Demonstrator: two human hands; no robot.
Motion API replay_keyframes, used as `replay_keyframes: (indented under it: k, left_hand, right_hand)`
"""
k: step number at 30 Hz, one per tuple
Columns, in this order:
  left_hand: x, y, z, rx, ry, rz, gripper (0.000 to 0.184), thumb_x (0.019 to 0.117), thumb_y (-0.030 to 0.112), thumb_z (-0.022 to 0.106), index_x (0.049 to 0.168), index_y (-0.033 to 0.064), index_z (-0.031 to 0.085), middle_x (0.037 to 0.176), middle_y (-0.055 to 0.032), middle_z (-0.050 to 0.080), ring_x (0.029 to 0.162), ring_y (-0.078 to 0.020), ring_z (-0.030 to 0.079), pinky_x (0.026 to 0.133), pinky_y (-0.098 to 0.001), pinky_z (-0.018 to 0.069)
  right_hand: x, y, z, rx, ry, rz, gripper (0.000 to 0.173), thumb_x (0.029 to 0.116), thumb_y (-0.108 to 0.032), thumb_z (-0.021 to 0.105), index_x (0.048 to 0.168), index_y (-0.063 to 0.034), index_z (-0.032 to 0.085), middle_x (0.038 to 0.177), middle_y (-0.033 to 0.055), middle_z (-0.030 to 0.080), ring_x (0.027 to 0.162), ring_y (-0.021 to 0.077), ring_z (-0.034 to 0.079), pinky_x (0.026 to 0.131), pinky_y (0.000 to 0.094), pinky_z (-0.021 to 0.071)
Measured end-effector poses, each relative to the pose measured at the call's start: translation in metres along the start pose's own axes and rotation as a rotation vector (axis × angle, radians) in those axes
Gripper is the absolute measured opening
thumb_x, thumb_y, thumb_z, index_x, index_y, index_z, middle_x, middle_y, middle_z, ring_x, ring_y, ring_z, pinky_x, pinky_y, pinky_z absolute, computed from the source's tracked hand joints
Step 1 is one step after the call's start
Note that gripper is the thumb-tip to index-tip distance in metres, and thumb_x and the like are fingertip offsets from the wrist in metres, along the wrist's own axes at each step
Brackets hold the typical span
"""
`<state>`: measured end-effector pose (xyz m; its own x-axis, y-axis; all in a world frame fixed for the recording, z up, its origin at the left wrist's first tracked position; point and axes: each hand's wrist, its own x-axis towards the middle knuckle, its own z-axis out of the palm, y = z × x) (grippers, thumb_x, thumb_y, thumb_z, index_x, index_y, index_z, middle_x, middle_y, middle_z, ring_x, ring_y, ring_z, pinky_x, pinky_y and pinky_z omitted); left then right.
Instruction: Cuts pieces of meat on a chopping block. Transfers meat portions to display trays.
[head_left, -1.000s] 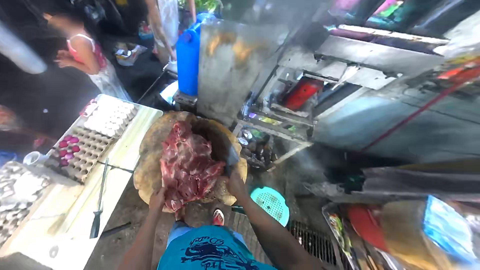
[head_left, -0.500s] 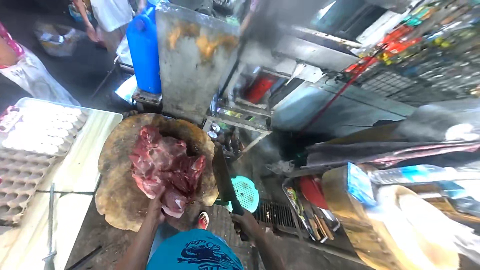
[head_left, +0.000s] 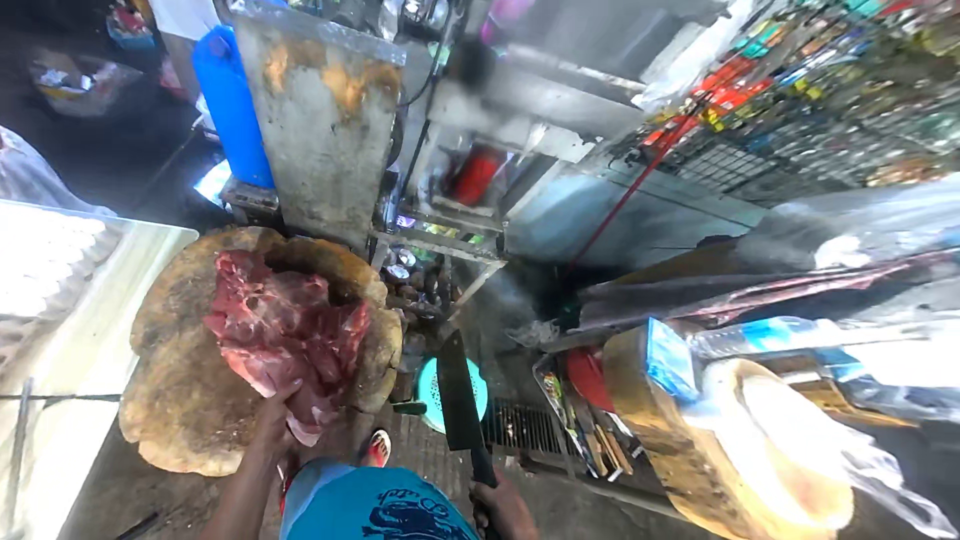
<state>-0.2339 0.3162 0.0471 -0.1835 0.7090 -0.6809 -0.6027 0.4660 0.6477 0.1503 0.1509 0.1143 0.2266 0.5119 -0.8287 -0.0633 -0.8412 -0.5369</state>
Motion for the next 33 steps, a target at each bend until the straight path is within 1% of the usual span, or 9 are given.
replay_keyframes:
  k: [5,12,14,17,20,24,28,31,33]
  left_hand:
    - [0.004,-0.021,0.014,-0.368,-0.105,0.244,0.027,0.1066,0.017,0.033,0.106,0.0116,0.06,0.084,0.0005,0.075,0.078,-0.0086,0.074,0.069,-0.029,0.064]
    - [0.056,-0.047,0.131,-0.928,-0.378,0.111,0.04,0.1051,0.043,0.043,0.118,0.0102,0.061,0.104,-0.0142,0.073,0.095,-0.029,0.072,0.082,-0.0528,0.061]
    - [0.064,-0.064,0.161,-0.805,-0.228,-0.011,0.047,0.1062,0.051,0.043,0.125,0.0095,0.056,0.106,-0.0182,0.07,0.09,-0.0328,0.071,0.075,-0.0525,0.0611]
    - [0.052,-0.09,0.177,-0.558,-0.192,-0.259,0.063,0.1044,0.059,0.045,0.148,0.0136,0.044,0.13,-0.0232,0.062,0.108,-0.0401,0.067,0.087,-0.0588,0.0578]
    - [0.02,-0.103,0.137,0.185,-0.284,-0.39,0.064,0.1079,0.055,0.038,0.141,0.0016,0.047,0.109,-0.0208,0.071,0.088,-0.0294,0.072,0.077,-0.0449,0.0607]
    - [-0.031,-0.033,0.058,1.189,-0.756,-0.21,0.048,0.1015,0.04,0.063,0.135,0.0064,0.063,0.115,-0.0179,0.07,0.096,-0.0291,0.07,0.089,-0.0506,0.0577]
    - [-0.044,0.083,0.003,0.848,-0.265,0.14,0.038,0.1044,0.021,0.057,0.138,0.0013,0.056,0.114,-0.0174,0.072,0.091,-0.027,0.074,0.079,-0.0452,0.0631]
    - [0.0,0.158,-0.028,0.648,0.137,0.318,0.039,0.1099,0.025,0.047,0.139,0.0006,0.054,0.108,-0.0149,0.073,0.084,-0.0223,0.072,0.074,-0.0408,0.0607]
    - [0.052,0.189,-0.047,0.578,0.174,0.281,0.045,0.1109,0.033,0.042,0.14,0.0009,0.051,0.109,-0.0164,0.072,0.084,-0.0244,0.072,0.073,-0.0424,0.0606]
  right_hand:
    - [0.0,0.009,-0.028,0.05,0.064,0.004,0.025,0.0964,-0.013,0.061,0.118,-0.0022,0.053,0.067,0.0069,0.058,0.049,0.0173,0.057,0.048,0.036,0.0542]
    - [-0.005,-0.002,-0.039,-0.018,0.084,-0.017,0.025,0.0955,-0.013,0.062,0.116,-0.0022,0.054,0.067,0.007,0.057,0.048,0.017,0.055,0.046,0.035,0.0535]
    - [-0.005,0.003,-0.039,-0.012,0.081,-0.042,0.027,0.0945,-0.012,0.064,0.116,-0.0009,0.054,0.068,0.0084,0.058,0.048,0.0181,0.057,0.047,0.036,0.0544]
    - [-0.008,0.003,-0.03,-0.035,0.092,-0.07,0.027,0.0947,-0.012,0.065,0.117,0.0001,0.055,0.066,0.0095,0.06,0.048,0.0186,0.058,0.047,0.0363,0.0545]
    - [-0.013,0.014,-0.021,-0.073,0.107,-0.088,0.028,0.0941,-0.011,0.065,0.117,0.0013,0.055,0.066,0.0098,0.061,0.048,0.0189,0.059,0.047,0.0367,0.0547]
    - [-0.008,0.026,-0.013,-0.136,0.065,-0.107,0.034,0.0952,-0.014,0.066,0.123,0.004,0.056,0.072,0.0107,0.063,0.054,0.0196,0.061,0.053,0.0388,0.0561]
    - [-0.01,0.021,0.008,-0.189,0.028,-0.115,0.034,0.0949,-0.014,0.064,0.123,0.0021,0.055,0.07,0.01,0.062,0.051,0.0196,0.059,0.05,0.0391,0.0552]
    - [-0.01,0.013,0.032,-0.181,0.047,-0.16,0.034,0.0933,-0.012,0.067,0.122,0.0015,0.056,0.069,0.0096,0.062,0.05,0.0187,0.059,0.05,0.0373,0.0549]
    - [-0.015,0.007,0.057,-0.172,0.083,-0.231,0.034,0.0924,-0.011,0.068,0.121,0.0022,0.057,0.069,0.0099,0.063,0.05,0.0192,0.06,0.05,0.0377,0.0554]
